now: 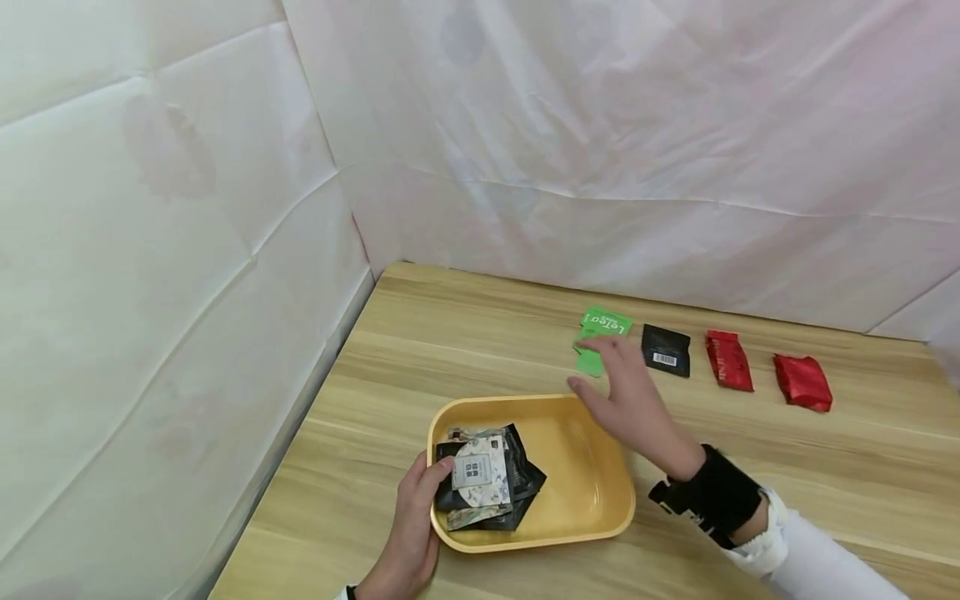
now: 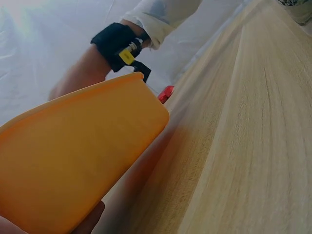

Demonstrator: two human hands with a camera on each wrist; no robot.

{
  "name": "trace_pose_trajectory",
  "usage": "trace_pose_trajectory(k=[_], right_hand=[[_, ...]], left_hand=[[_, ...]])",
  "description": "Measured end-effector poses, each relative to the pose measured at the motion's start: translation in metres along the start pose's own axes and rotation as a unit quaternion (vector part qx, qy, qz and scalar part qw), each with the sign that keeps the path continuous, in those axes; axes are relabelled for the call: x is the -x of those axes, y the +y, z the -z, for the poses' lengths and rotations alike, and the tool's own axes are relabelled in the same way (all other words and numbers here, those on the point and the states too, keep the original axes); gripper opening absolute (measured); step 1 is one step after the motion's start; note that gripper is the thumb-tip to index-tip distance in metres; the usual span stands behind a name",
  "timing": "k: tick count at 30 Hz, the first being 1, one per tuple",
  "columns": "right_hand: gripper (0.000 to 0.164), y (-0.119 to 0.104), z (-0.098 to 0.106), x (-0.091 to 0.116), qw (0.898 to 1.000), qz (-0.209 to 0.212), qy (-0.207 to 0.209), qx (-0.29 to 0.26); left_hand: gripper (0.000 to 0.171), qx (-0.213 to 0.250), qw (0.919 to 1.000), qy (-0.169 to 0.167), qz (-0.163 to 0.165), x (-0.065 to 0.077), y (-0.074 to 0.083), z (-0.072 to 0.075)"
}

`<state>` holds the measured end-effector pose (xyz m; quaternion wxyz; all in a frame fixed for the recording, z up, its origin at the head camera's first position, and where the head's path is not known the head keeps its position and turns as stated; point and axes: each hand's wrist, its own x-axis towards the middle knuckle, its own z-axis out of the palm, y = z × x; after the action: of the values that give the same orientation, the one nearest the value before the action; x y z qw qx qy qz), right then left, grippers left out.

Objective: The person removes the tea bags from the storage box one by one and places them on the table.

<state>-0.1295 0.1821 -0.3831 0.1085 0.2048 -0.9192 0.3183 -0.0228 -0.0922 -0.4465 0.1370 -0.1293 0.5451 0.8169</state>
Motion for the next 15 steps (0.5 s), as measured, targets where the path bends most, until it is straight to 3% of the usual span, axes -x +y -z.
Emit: trace_pose_trajectory(k=[3, 6, 8, 11, 13, 15], right_hand=[[0.027, -0.028, -0.005, 0.004, 0.999, 0.024, -0.041, -0.018], [0.021, -0.056, -0.013, 0.012, 0.991, 0.045, -0.125, 0.002], [0.03, -0.071, -0.021, 0.016, 0.978, 0.065, -0.196, 0.036], [0.05, -0.087, -0.035, 0.022, 0.948, 0.107, -0.281, 0.104], [0.058, -0.093, -0.046, 0.025, 0.931, 0.138, -0.307, 0.14], [0.061, -0.097, -0.055, 0.028, 0.922, 0.163, -0.307, 0.168]], left_hand=[[0.057, -0.004, 1.0, -0.001, 0.002, 0.001, -0.001, 0.0], [0.057, -0.005, 0.9999, -0.004, 0.009, 0.003, 0.0, 0.001], [0.056, -0.002, 0.9999, -0.009, 0.013, 0.004, 0.0, 0.001], [0.055, 0.0, 0.9997, -0.021, 0.015, 0.004, 0.0, 0.0], [0.055, 0.0, 0.9995, -0.028, 0.012, 0.005, 0.0, -0.001], [0.055, -0.002, 0.9994, -0.032, 0.011, 0.005, -0.001, -0.002]])
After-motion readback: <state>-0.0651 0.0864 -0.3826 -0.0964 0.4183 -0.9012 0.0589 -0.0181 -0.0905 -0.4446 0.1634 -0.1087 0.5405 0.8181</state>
